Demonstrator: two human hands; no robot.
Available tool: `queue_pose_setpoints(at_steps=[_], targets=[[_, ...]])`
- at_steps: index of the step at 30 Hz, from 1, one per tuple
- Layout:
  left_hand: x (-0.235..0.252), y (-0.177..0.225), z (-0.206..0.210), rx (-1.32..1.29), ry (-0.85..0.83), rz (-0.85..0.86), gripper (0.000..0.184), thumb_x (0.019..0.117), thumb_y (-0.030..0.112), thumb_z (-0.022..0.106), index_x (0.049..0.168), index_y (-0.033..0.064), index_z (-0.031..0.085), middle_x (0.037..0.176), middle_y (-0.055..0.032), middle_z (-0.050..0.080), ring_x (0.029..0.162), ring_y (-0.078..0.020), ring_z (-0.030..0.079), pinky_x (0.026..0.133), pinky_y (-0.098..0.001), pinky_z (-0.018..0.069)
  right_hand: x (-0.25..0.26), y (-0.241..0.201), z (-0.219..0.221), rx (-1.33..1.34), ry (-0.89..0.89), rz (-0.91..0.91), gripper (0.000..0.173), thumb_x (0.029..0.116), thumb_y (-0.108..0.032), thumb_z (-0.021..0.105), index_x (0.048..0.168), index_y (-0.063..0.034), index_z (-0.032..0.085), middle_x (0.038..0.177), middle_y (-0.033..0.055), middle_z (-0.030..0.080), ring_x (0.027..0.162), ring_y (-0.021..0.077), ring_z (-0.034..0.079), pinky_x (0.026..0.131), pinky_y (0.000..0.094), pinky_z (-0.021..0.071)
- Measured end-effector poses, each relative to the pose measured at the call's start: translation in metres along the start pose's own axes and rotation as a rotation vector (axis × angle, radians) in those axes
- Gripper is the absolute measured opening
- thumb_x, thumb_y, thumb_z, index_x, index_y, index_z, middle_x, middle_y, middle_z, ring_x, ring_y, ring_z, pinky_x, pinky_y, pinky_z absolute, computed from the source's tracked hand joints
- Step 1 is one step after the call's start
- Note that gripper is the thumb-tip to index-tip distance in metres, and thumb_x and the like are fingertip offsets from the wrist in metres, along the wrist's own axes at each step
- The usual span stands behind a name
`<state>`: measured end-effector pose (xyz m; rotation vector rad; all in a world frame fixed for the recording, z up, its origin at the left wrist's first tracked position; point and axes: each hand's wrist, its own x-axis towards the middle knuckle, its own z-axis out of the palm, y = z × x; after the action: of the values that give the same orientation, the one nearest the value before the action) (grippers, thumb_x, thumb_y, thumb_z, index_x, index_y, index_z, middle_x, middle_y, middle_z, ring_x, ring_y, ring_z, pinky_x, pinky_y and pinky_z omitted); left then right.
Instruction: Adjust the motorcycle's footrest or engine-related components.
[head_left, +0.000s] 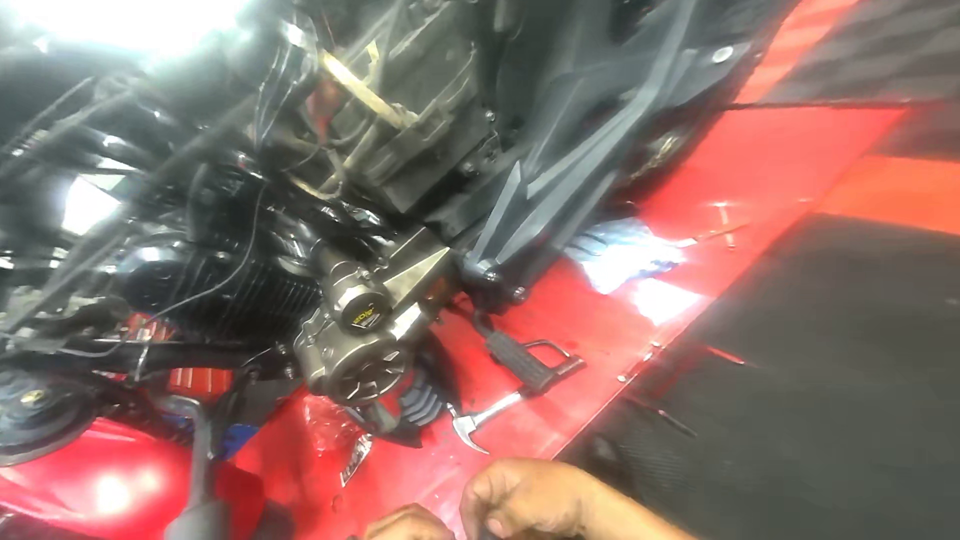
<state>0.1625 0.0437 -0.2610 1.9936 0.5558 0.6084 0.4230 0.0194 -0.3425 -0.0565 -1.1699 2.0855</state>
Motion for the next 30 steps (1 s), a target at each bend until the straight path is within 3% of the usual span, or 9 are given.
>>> queue_pose_setpoints(at_steps=[4, 7, 8, 10, 12, 15, 21, 26, 30], targets=[[0.001, 0.002, 0.000, 0.002, 0.061, 0.019, 0.015, 0.0986, 0.016, 0.071, 0.104, 0.0025, 0.074, 0.100, -0.0097, 0.075, 0.095, -0.0157, 0.073, 0.085, -0.0324, 0.0629, 0.007, 0.011, 0.005, 0.262, 0.039, -0.200, 0.025, 0.0961, -0.008, 0.060, 0.117, -0.0084, 0.073, 0.111, 0.0114, 0.072, 0.092, 0.0223, 0.071, 0.079, 0.0418, 0.0611], [0.004, 0.004, -0.006, 0.115, 0.048, 0.125, 0.014, 0.0992, 0.016, 0.070, 0.100, 0.0027, 0.074, 0.100, -0.0096, 0.076, 0.100, -0.0176, 0.073, 0.091, -0.0343, 0.0614, 0.010, 0.012, 0.009, 0.370, 0.079, -0.201, 0.029, 0.0987, -0.022, 0.057, 0.122, -0.0098, 0.070, 0.114, 0.0129, 0.072, 0.095, 0.0231, 0.071, 0.079, 0.0401, 0.0600], [0.004, 0.005, -0.008, 0.148, 0.034, 0.159, 0.014, 0.0988, 0.015, 0.070, 0.100, 0.0021, 0.074, 0.101, -0.0100, 0.076, 0.102, -0.0187, 0.073, 0.093, -0.0349, 0.0609, 0.010, 0.011, 0.010, 0.296, 0.130, -0.128, 0.029, 0.1007, -0.034, 0.061, 0.116, -0.0112, 0.071, 0.104, 0.0093, 0.073, 0.086, 0.0188, 0.071, 0.072, 0.0356, 0.0607], [0.003, 0.006, -0.011, 0.213, -0.001, 0.219, 0.012, 0.0982, 0.014, 0.071, 0.099, 0.0021, 0.074, 0.101, -0.0101, 0.076, 0.103, -0.0196, 0.072, 0.095, -0.0352, 0.0601, 0.010, 0.001, 0.016, -0.014, 0.241, 0.086, 0.033, 0.0985, -0.047, 0.063, 0.092, -0.0147, 0.066, 0.071, -0.0021, 0.062, 0.054, 0.0067, 0.057, 0.048, 0.0237, 0.0483], [0.002, 0.009, -0.013, 0.268, -0.026, 0.256, 0.012, 0.0981, 0.014, 0.071, 0.100, 0.0029, 0.075, 0.102, -0.0093, 0.077, 0.104, -0.0191, 0.072, 0.097, -0.0348, 0.0591, 0.010, -0.012, 0.016, -0.175, 0.191, 0.214, 0.037, 0.0984, -0.048, 0.063, 0.082, -0.0144, 0.063, 0.057, -0.0042, 0.051, 0.043, 0.0059, 0.048, 0.040, 0.0225, 0.0411], [0.001, 0.012, -0.011, 0.289, -0.051, 0.261, 0.011, 0.0976, 0.012, 0.071, 0.098, 0.0026, 0.075, 0.100, -0.0096, 0.077, 0.104, -0.0192, 0.072, 0.098, -0.0347, 0.0585, 0.009, -0.020, 0.009, -0.225, 0.078, 0.216, 0.028, 0.0992, -0.037, 0.063, 0.091, -0.0117, 0.070, 0.063, -0.0033, 0.058, 0.049, 0.0064, 0.054, 0.047, 0.0239, 0.0474], [0.001, 0.009, -0.009, 0.196, -0.056, 0.196, 0.011, 0.0969, 0.011, 0.072, 0.098, 0.0009, 0.075, 0.101, -0.0112, 0.076, 0.103, -0.0198, 0.072, 0.096, -0.0348, 0.0593, 0.009, -0.002, -0.004, -0.068, 0.004, -0.018, 0.020, 0.0963, -0.026, 0.070, 0.108, -0.0117, 0.075, 0.094, 0.0010, 0.075, 0.074, 0.0068, 0.068, 0.067, 0.0251, 0.0568], [0.000, 0.001, -0.006, 0.079, -0.015, 0.153, 0.015, 0.0977, 0.015, 0.072, 0.097, 0.0000, 0.074, 0.097, -0.0119, 0.075, 0.099, -0.0194, 0.073, 0.091, -0.0349, 0.0610, 0.018, 0.020, 0.003, 0.225, -0.010, -0.234, 0.013, 0.0961, -0.015, 0.064, 0.103, -0.0134, 0.075, 0.101, 0.0038, 0.074, 0.089, 0.0140, 0.069, 0.081, 0.0337, 0.0566], [-0.003, -0.003, -0.002, 0.037, 0.028, 0.100, 0.017, 0.0985, 0.017, 0.071, 0.099, 0.0006, 0.074, 0.095, -0.0108, 0.075, 0.094, -0.0173, 0.073, 0.087, -0.0333, 0.0618, 0.019, 0.025, 0.008, 0.378, 0.026, -0.268, 0.018, 0.0939, -0.009, 0.056, 0.100, -0.0118, 0.073, 0.102, 0.0076, 0.072, 0.092, 0.0189, 0.068, 0.082, 0.0382, 0.0556]])
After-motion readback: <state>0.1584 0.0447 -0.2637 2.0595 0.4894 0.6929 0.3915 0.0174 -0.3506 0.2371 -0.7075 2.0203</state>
